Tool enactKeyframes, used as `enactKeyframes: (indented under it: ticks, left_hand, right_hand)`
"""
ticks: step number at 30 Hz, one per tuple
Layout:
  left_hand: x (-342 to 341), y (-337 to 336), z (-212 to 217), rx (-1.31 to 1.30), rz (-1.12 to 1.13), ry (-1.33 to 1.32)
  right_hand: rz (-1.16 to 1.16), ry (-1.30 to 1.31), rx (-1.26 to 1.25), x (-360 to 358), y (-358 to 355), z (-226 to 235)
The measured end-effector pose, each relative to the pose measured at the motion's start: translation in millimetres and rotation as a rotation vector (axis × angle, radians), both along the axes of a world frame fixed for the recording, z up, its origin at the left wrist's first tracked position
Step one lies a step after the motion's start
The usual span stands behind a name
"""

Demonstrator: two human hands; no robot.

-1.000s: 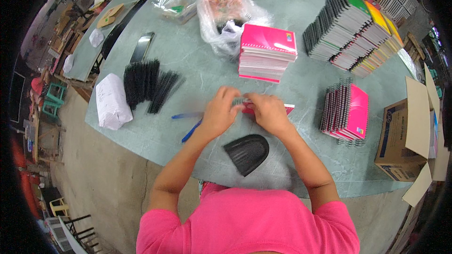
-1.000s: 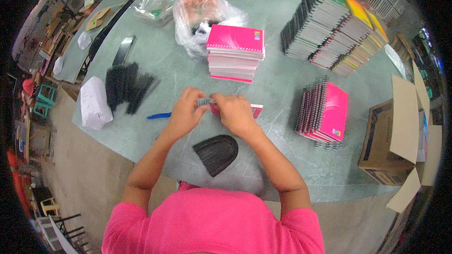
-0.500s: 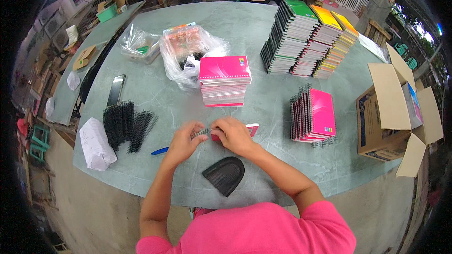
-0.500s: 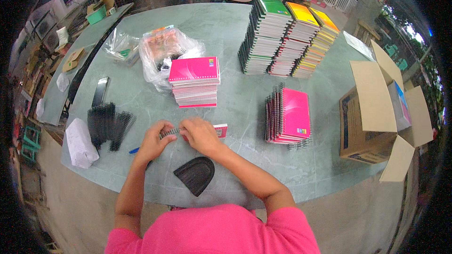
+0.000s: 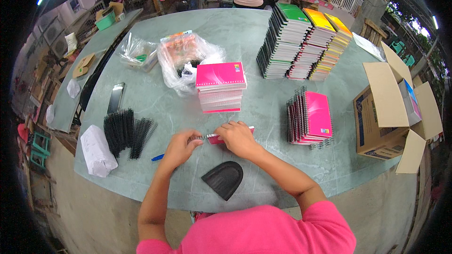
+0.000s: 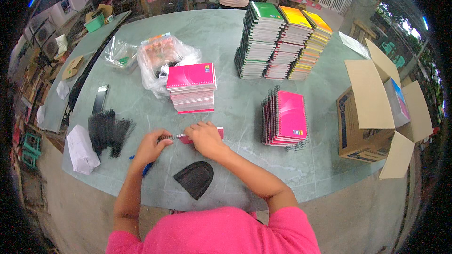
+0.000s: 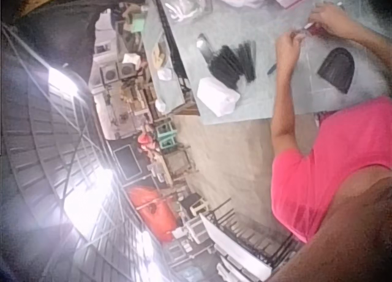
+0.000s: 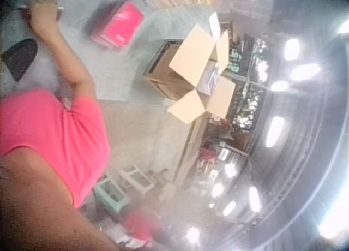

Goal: The person threads a plastic spiral through the pre-punched holes of small notebooks, manually rotating the spiral until it spans the length of the spine. They pick up individual notebooks from a stack, insert the binding, and then place the finished notebooks into a new stack.

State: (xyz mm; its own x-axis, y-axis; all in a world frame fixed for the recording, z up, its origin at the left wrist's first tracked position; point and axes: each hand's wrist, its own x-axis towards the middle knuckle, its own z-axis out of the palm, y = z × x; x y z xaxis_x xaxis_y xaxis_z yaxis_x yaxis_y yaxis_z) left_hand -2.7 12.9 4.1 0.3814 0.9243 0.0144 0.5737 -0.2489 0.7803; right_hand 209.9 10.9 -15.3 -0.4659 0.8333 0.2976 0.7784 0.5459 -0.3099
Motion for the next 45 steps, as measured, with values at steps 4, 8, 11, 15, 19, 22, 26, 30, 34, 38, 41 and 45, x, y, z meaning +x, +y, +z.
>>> enactKeyframes:
  ticks: [4,8,11,15,19,22,26,30,34,38,41,45]
  left_hand:
    - [8.4,3.8,-4.0,0.132,0.078,0.010]
    - [-0.6,4.0,-4.3,-0.018,0.036,-0.006]
    - [7.1,1.5,2.2,0.190,0.024,-0.036]
    - [-7.0,10.2,0.8,-0.257,-0.001,0.108]
    - [4.6,1.5,1.4,0.187,0.001,0.022]
    - [9.8,5.7,-1.7,0.209,-0.040,0.050]
    - [8.9,1.3,-5.7,0.493,0.067,0.262]
    - [31.5,-45.5,-31.0,0.486,-0.099,0.233]
    - [48.3,-57.7,-32.8,-0.005,-0.345,0.069]
    - [26.2,-25.2,28.0,0.436,0.178,-0.054]
    - [9.3,-5.4,25.7,0.638,0.423,0.211]
    - [10.0,-16.6,7.8,0.537,0.161,0.219]
  right_hand:
    - [-0.029,-0.044,-0.027,-4.2,6.7,-3.6]
    - [-0.045,0.098,0.018,-9.0,4.7,-2.7]
    - [0.012,0.265,0.026,-19.4,7.1,-10.2]
    - [-0.048,0.408,-0.002,-24.9,4.0,-0.7]
    - [0.006,0.129,-0.173,-17.6,6.6,-5.2]
    - [-0.023,0.248,-0.022,-18.2,7.2,-13.1]
    - [-0.081,0.288,-0.077,3.8,5.3,4.4]
    - [-0.140,0.534,-0.341,46.0,10.0,-9.9]
    - [-0.123,1.173,-0.704,32.7,2.9,-70.0]
    - [-0.113,1.393,-0.659,30.3,5.4,-47.1]
    - [-0.117,1.151,-0.628,24.2,2.2,-48.9]
    - [-0.183,1.298,-0.513,23.7,7.5,-70.1]
